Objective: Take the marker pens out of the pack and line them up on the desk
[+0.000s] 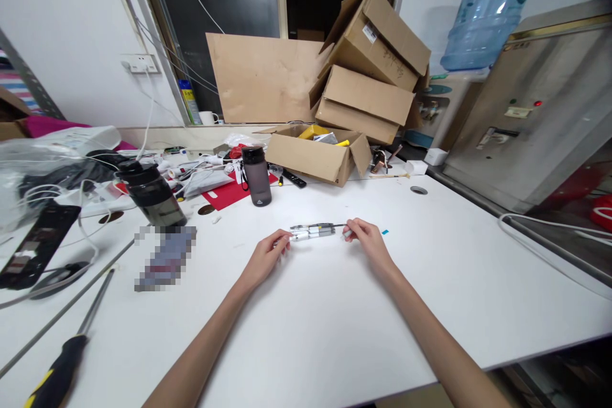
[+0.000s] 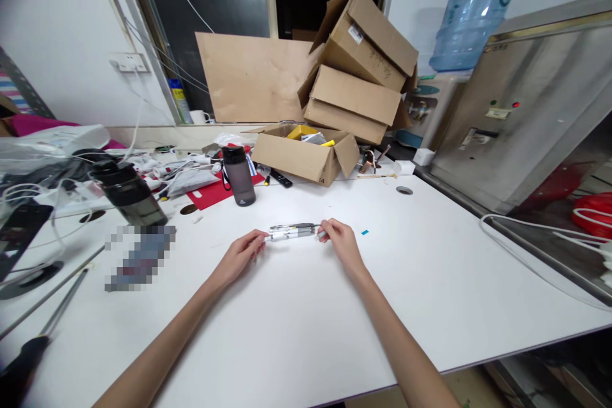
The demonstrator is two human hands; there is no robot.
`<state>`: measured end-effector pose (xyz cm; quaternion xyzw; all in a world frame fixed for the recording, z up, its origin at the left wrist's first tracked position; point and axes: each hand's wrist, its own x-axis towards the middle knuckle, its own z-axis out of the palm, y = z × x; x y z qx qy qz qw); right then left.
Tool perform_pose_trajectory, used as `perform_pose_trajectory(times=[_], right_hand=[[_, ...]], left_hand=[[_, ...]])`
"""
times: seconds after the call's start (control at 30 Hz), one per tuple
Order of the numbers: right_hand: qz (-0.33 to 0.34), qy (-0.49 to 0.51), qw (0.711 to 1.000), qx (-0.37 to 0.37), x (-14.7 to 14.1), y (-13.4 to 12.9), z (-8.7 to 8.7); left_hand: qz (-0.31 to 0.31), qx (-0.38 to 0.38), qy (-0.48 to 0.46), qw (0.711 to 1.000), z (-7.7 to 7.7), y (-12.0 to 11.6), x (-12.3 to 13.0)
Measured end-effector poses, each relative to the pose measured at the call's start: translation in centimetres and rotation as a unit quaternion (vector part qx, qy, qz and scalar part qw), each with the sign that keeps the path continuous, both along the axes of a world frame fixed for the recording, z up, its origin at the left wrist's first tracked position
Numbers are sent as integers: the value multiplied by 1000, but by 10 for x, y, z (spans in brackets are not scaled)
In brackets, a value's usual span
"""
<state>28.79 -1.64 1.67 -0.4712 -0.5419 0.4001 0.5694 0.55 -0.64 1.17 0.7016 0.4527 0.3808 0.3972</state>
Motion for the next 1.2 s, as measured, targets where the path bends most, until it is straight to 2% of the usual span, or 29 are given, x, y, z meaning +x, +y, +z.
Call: perform_pose_trajectory(times=[0.33,0.93,1.07,1.2], right_hand=[[-6,-11,1000,-19,0,-1,-4],[-10,-7,1000,-23,1,-1,-2],[2,-36,999,-8,-2,-2,-3],[49,-70,996,22,-10,-7,-2]], left_hand=[[-24,-33,-54,998,-8,6,2],[-42,-39,-74,996,-8,6,4],[-54,-36,-70,995,-10,7,4],[-57,-32,-51,997,-13,8,5]])
